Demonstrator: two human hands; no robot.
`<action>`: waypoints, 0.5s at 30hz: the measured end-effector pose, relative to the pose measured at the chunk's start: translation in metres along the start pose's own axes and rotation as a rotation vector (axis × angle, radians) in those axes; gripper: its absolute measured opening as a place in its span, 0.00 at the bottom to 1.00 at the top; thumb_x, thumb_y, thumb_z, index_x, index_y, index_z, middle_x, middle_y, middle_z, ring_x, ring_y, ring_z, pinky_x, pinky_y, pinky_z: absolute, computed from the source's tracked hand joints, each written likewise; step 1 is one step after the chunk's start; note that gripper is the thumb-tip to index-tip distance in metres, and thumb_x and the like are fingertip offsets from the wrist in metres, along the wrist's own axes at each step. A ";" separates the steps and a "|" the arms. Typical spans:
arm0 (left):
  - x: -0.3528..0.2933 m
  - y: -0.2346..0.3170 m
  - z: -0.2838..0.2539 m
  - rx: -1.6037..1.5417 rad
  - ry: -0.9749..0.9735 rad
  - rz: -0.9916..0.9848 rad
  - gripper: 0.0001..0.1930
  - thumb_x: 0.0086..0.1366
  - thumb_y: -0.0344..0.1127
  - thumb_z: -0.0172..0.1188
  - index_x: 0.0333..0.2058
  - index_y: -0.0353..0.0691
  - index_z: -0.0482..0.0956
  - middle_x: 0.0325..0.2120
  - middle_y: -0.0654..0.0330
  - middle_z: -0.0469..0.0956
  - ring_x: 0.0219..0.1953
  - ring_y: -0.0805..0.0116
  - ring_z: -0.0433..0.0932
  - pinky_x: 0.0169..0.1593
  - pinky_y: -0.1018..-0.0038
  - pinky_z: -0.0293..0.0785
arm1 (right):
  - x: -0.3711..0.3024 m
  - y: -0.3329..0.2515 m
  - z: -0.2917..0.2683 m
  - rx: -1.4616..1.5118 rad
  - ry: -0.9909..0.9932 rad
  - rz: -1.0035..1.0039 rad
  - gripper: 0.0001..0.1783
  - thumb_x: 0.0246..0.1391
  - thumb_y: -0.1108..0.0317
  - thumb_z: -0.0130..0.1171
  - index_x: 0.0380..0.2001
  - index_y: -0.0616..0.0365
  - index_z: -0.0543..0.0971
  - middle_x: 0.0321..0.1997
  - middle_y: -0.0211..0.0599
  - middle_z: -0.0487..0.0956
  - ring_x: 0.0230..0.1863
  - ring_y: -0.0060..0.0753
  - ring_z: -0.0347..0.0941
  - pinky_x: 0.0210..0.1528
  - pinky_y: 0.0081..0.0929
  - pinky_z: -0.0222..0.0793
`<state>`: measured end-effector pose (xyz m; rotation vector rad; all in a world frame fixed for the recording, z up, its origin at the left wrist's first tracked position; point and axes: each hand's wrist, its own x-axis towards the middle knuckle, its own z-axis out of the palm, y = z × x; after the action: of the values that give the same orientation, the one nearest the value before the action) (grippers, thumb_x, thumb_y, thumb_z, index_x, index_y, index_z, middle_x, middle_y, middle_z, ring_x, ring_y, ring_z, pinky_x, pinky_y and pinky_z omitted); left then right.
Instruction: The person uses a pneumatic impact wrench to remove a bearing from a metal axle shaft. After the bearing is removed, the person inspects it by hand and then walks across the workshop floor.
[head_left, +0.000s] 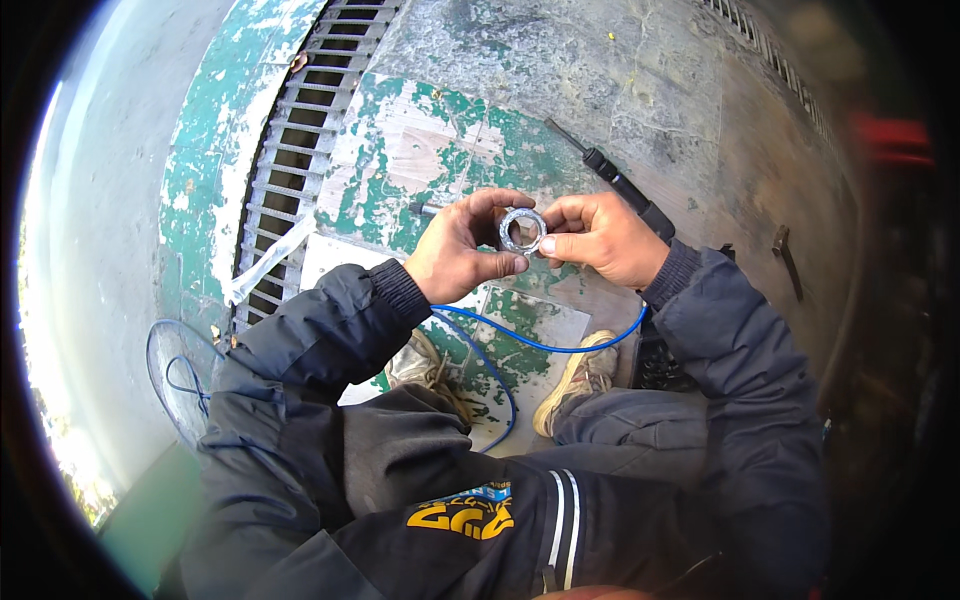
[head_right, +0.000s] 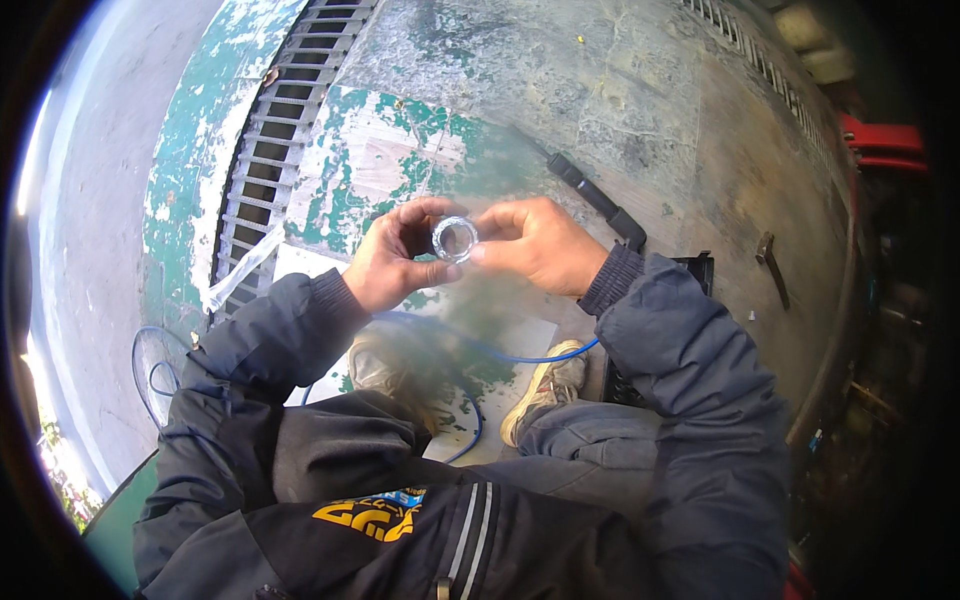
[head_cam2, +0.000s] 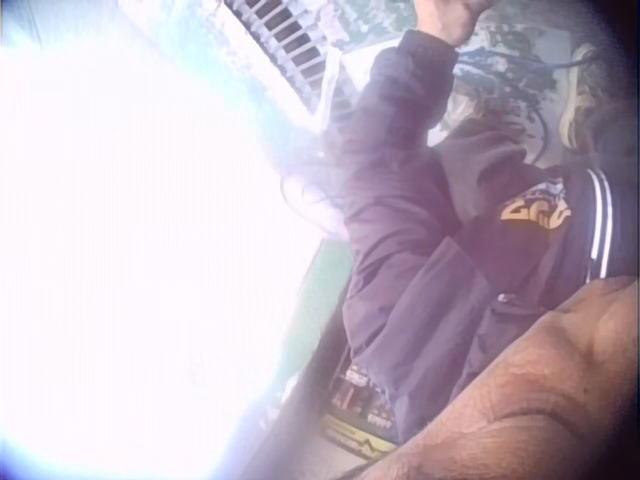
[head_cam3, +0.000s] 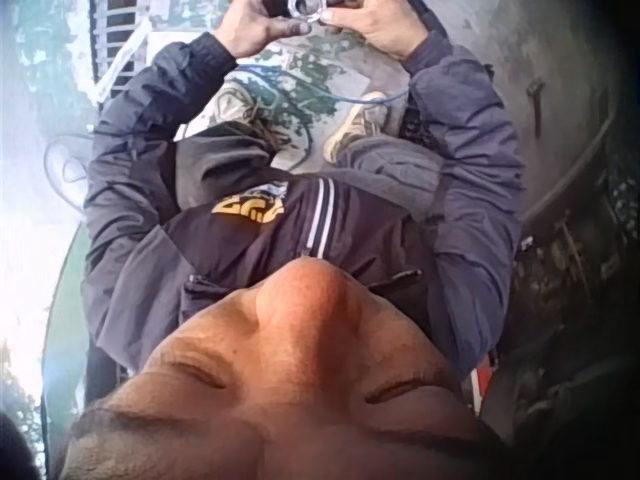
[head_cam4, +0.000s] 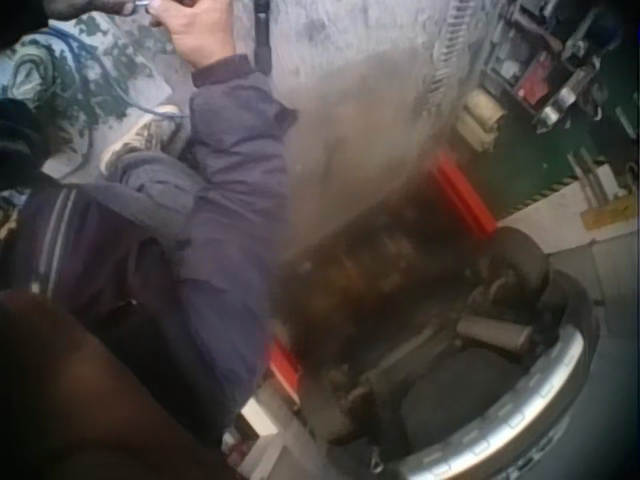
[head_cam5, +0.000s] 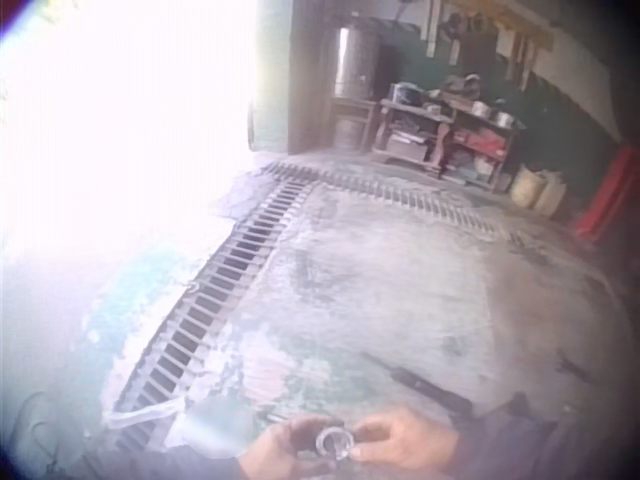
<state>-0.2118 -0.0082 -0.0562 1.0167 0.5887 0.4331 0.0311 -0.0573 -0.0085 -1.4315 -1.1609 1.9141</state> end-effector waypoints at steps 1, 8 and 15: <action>0.000 0.000 0.001 0.026 -0.001 0.011 0.33 0.59 0.17 0.73 0.63 0.36 0.73 0.51 0.62 0.80 0.53 0.73 0.80 0.60 0.70 0.78 | -0.001 -0.001 0.000 -0.008 0.009 -0.009 0.15 0.66 0.73 0.63 0.53 0.68 0.81 0.45 0.37 0.85 0.43 0.23 0.80 0.48 0.25 0.78; -0.004 -0.002 0.000 0.002 -0.029 0.075 0.30 0.67 0.21 0.66 0.68 0.36 0.71 0.44 0.63 0.83 0.47 0.75 0.80 0.55 0.73 0.78 | -0.011 -0.007 -0.003 -0.064 0.067 0.009 0.16 0.63 0.68 0.67 0.49 0.67 0.84 0.46 0.36 0.87 0.47 0.23 0.81 0.53 0.27 0.77; -0.006 -0.001 0.006 -0.066 0.000 0.061 0.28 0.70 0.22 0.64 0.68 0.34 0.72 0.41 0.65 0.82 0.45 0.76 0.80 0.53 0.75 0.78 | -0.011 -0.003 -0.008 -0.054 0.046 -0.021 0.15 0.65 0.70 0.64 0.50 0.68 0.84 0.43 0.37 0.87 0.41 0.24 0.82 0.47 0.26 0.79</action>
<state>-0.2126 -0.0161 -0.0538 0.9730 0.5412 0.5037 0.0415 -0.0614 -0.0012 -1.4787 -1.2101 1.8390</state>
